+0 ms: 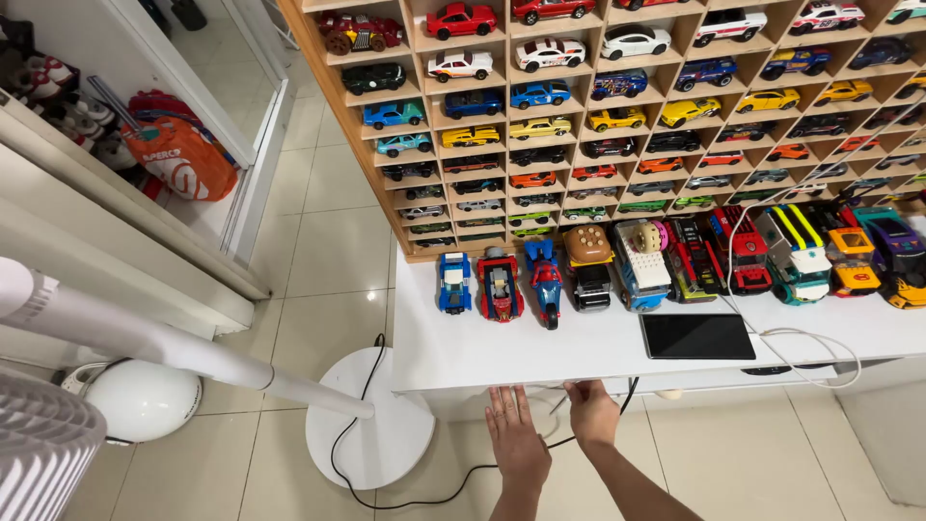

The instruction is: The person opens and closes multiple storage units in a bedroom. They open a shoe cabinet, adjust items inside, and close it. They then open and close a drawer containing folded clothes. Finally, they open and close a wall-mounted cabinet above a desk.

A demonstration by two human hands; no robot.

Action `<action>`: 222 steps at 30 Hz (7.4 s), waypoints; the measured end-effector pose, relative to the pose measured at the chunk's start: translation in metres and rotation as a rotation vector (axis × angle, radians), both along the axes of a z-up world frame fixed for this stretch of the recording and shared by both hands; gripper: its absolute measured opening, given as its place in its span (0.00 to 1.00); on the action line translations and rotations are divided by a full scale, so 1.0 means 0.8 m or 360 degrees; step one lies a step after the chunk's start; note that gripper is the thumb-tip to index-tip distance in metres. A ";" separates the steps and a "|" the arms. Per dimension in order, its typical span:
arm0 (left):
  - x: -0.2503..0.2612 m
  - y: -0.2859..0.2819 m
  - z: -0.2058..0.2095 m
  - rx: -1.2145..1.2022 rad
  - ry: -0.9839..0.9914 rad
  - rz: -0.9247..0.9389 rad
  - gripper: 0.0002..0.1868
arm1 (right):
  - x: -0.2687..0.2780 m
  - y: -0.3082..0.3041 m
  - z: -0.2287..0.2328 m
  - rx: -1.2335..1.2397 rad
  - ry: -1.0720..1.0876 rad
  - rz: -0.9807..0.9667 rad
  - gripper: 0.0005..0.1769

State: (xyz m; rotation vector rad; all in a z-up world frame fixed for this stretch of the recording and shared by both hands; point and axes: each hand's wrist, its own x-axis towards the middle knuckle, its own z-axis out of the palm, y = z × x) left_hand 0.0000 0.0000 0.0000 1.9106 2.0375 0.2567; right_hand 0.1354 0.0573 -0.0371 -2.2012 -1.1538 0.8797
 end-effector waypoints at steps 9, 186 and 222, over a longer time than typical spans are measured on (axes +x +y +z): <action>0.002 -0.025 0.033 0.0067 -0.0037 0.0038 0.54 | 0.013 -0.054 0.003 0.0291 -0.0454 0.0411 0.41; -1.479 0.115 0.396 0.0392 -0.0038 0.0012 0.50 | -1.461 0.071 0.418 0.0292 -0.0875 0.1014 0.54; -1.466 0.134 0.395 0.0338 -0.0249 0.0015 0.48 | -1.443 0.092 0.389 0.0381 -0.0599 0.0838 0.47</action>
